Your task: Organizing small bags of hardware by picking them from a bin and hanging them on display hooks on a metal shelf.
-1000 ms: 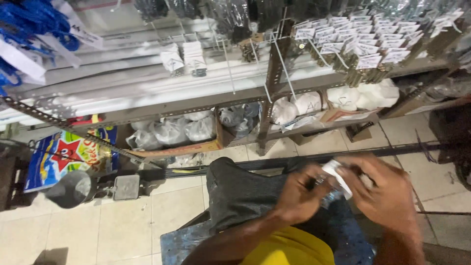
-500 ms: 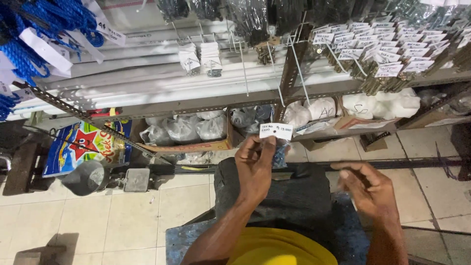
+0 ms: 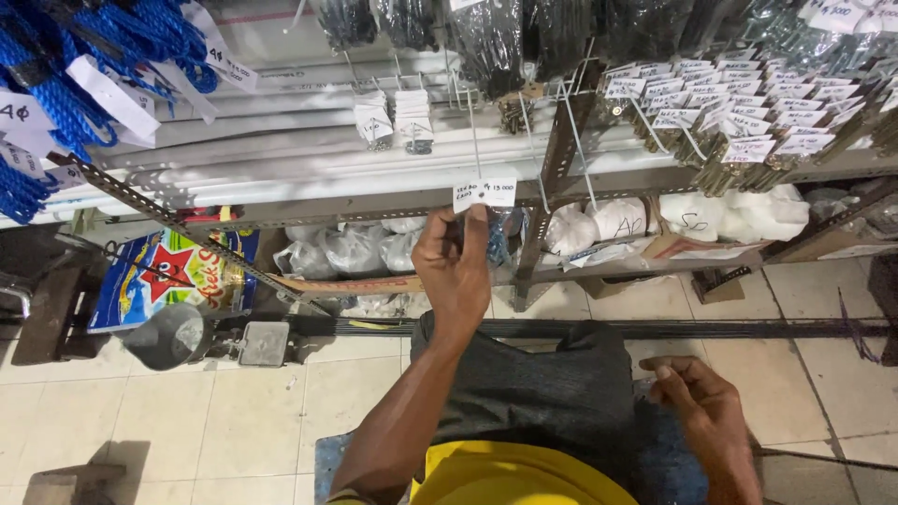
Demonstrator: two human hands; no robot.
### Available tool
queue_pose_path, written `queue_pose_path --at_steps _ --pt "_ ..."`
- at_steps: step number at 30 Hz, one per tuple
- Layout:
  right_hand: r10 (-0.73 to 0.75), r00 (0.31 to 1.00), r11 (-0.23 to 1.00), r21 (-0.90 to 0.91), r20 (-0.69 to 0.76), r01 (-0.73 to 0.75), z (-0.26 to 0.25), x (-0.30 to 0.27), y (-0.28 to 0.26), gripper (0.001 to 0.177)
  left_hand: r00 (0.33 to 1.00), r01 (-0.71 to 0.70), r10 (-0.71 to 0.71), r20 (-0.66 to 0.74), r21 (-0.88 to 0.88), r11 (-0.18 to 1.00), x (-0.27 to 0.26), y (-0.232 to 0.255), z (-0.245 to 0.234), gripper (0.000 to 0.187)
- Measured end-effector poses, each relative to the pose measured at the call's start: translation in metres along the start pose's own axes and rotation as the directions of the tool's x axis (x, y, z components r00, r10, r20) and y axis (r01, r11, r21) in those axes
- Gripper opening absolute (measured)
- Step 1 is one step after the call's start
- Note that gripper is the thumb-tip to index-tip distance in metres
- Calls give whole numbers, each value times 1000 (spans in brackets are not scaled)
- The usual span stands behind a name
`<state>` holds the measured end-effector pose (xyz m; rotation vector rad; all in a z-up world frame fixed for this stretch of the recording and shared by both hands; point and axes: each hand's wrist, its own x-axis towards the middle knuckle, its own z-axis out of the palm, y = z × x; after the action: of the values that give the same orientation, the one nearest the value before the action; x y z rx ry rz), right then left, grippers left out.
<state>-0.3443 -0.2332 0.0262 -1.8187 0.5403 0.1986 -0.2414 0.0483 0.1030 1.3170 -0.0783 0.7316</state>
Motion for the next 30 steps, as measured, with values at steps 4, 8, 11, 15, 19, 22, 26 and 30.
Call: queue_pose_path --at_steps 4,8,11,15,19,22,26,30 --pt "-92 995 996 -7 27 92 -2 9 16 30 997 66 -64 -45 25 998 5 -6 3 26" --pt "-151 988 988 36 30 150 1 19 34 26 998 43 -41 -54 38 998 8 -9 4 28" --pt "-117 992 992 -31 49 118 2 6 14 31 997 64 -63 -55 18 998 12 -16 4 27" --pt "-100 995 994 -46 20 101 5 4 15 25 998 41 -39 -40 49 998 27 -34 5 33" --pt "-60 997 998 -20 40 61 5 5 23 28 992 106 -104 -66 18 994 46 -48 10 30" --pt "-83 996 996 -22 31 83 6 6 29 29 976 178 -183 -119 -53 983 59 -57 20 30" --pt "-72 997 997 -9 30 73 7 2 26 29 918 248 -327 -226 -317 916 75 -80 35 29" --pt "-59 998 998 -9 32 59 8 -1 28 26 851 185 -346 -396 -391 902 100 -119 52 29"
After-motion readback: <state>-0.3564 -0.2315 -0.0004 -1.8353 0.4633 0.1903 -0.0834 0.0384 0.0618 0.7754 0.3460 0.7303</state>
